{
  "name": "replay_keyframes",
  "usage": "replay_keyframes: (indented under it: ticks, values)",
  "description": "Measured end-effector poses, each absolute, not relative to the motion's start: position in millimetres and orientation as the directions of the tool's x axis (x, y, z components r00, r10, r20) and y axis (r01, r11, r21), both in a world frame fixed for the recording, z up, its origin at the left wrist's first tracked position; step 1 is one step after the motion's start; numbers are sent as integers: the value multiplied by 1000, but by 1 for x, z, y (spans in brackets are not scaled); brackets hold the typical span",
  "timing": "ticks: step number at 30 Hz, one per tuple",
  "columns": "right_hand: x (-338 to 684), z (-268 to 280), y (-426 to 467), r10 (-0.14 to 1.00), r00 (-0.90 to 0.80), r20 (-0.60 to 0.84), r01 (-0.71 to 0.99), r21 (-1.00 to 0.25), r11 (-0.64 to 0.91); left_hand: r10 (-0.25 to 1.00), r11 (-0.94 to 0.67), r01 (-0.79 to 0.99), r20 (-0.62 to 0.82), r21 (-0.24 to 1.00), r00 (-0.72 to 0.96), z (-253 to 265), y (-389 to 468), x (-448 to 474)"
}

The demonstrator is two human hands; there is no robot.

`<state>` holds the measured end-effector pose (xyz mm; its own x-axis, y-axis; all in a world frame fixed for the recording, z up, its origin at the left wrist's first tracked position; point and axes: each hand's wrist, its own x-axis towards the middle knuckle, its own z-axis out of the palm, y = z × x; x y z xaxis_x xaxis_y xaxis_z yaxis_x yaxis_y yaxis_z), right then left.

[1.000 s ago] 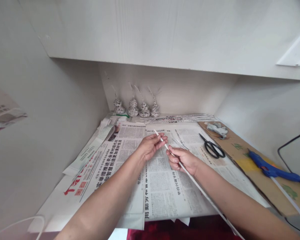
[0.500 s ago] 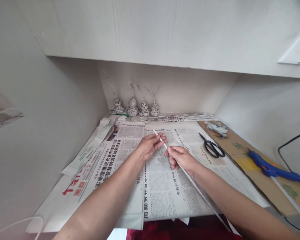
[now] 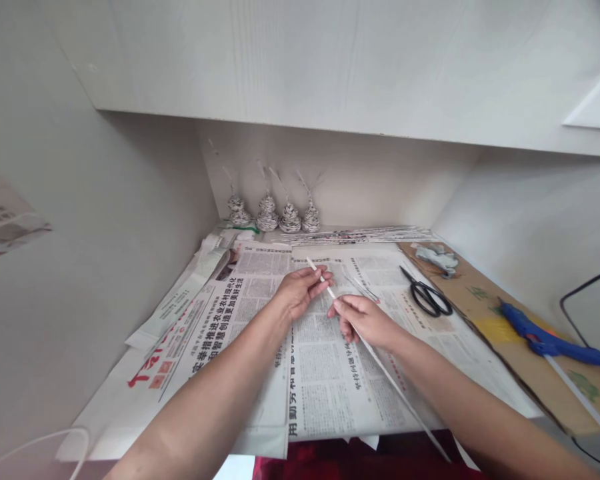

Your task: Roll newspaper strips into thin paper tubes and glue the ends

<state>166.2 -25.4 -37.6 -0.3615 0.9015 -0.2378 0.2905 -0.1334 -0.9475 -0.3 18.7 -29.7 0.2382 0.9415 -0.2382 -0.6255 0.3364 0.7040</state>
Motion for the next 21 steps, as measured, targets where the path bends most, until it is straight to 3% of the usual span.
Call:
replay_keyframes:
  ticks: [8,12,15,18,21]
  values:
    - [165,-34,-27,882,-388,-267,228,-955,-189,942,335,-629,-222,701,253,-31,19,0]
    - [168,-31,-24,900,-346,-266,317,-936,-155,943,331,-624,-232,708,237,-31,20,0]
    - [168,-22,-14,983,-186,-3,449,-890,83,945,328,-627,-248,707,215,-31,19,1]
    - [159,-8,-1,945,-127,301,575,-754,317,946,325,-626,-242,709,217,-31,18,3]
    - [144,5,13,911,-182,370,680,-622,389,948,314,-609,-204,728,245,-32,16,6]
